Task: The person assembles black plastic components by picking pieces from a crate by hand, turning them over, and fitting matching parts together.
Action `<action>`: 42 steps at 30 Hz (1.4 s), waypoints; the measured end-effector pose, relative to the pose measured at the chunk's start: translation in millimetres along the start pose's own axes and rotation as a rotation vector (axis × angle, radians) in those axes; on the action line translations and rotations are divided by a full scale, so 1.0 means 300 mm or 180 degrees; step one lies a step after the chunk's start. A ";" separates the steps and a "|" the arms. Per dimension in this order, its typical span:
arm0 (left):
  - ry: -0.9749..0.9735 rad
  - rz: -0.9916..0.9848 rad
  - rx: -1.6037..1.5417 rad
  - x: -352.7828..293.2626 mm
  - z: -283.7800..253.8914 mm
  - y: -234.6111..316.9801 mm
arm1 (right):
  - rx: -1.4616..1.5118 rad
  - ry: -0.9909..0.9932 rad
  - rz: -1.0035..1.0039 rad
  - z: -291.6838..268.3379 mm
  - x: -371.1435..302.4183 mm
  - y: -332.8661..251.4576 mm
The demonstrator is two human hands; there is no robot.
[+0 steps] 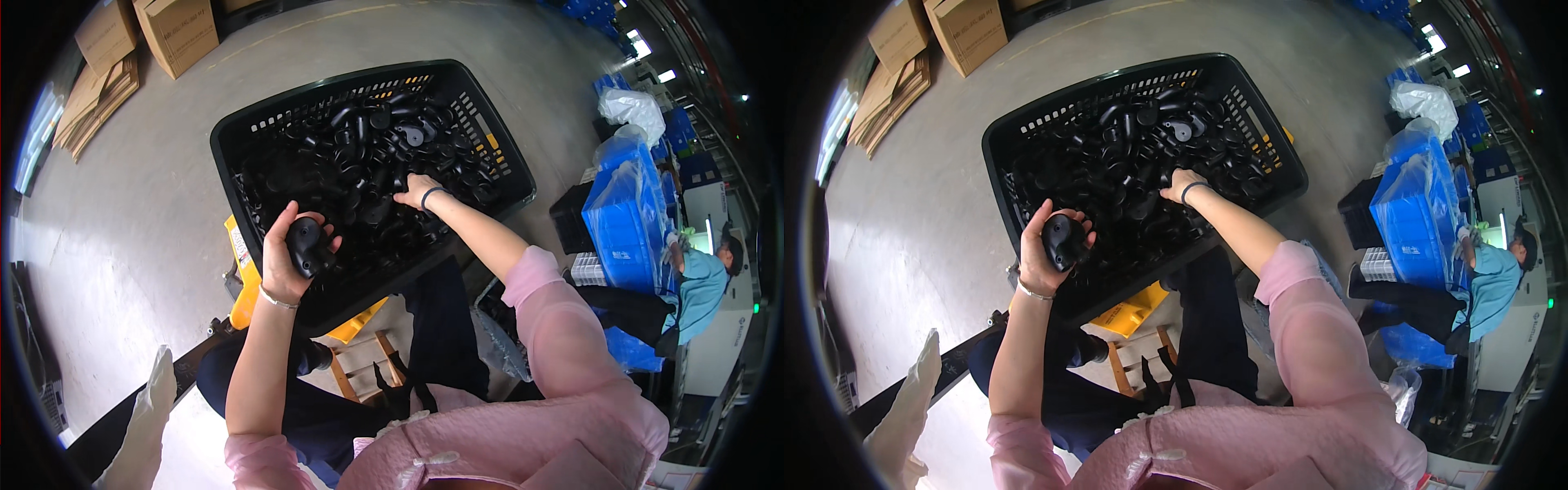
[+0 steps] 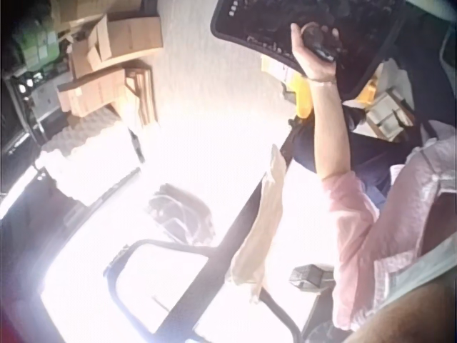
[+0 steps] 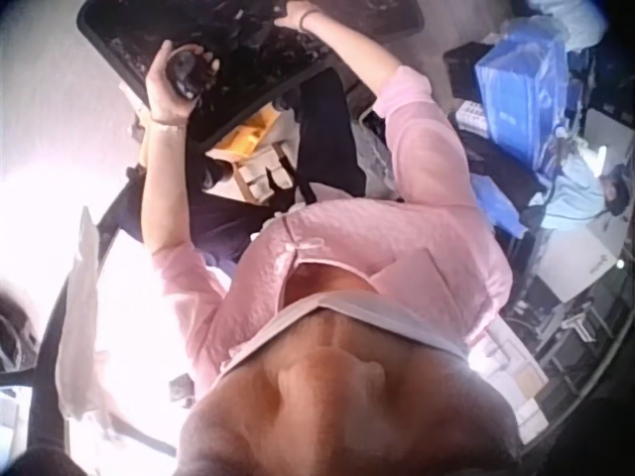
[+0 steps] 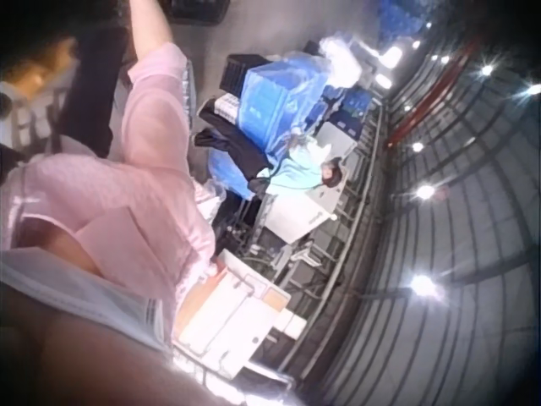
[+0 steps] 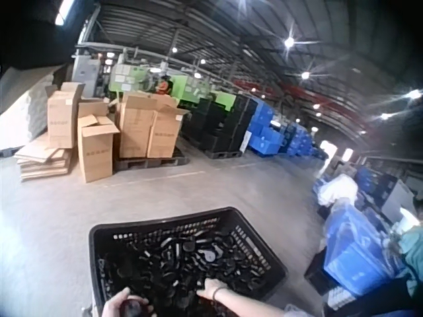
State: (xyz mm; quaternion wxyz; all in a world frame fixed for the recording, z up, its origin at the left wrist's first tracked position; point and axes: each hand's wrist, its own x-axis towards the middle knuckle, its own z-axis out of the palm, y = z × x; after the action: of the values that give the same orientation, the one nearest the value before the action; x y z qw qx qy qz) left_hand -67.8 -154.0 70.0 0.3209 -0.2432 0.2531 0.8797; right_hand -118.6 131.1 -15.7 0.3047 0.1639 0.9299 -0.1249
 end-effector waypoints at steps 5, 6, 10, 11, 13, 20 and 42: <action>-0.0117 -0.0030 -0.0111 -0.004 0.023 0.008 | 0.1632 -0.0040 -0.0770 -0.060 -0.064 0.012; -0.0127 -0.0034 -0.0082 -0.005 0.025 0.005 | 0.2450 0.0024 -0.0913 -0.074 -0.094 0.007; 0.0011 -0.0091 0.0060 0.005 0.027 -0.006 | 0.3651 -0.0163 -0.2134 -0.126 -0.251 -0.033; 0.0021 -0.0112 0.0107 0.009 0.027 -0.008 | 0.3679 -0.0175 -0.2314 -0.137 -0.289 -0.050; -0.0011 -0.0152 0.0213 0.013 0.029 -0.016 | 0.3630 -0.0218 -0.2477 -0.153 -0.351 -0.090; -0.0390 -0.0241 0.0346 0.020 0.045 -0.042 | 0.3565 -0.0371 -0.2729 -0.172 -0.435 -0.169; -0.1318 -0.0374 0.0248 -0.023 0.074 -0.044 | 0.1181 0.1311 -0.3106 -0.205 -0.583 -0.243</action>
State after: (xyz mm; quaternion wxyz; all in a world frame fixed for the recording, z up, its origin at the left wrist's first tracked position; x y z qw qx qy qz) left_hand -59.9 -135.0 86.8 0.4259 -0.0591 0.2010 0.8802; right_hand -45.7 44.7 148.5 -0.0102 -0.2134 0.9007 -0.3783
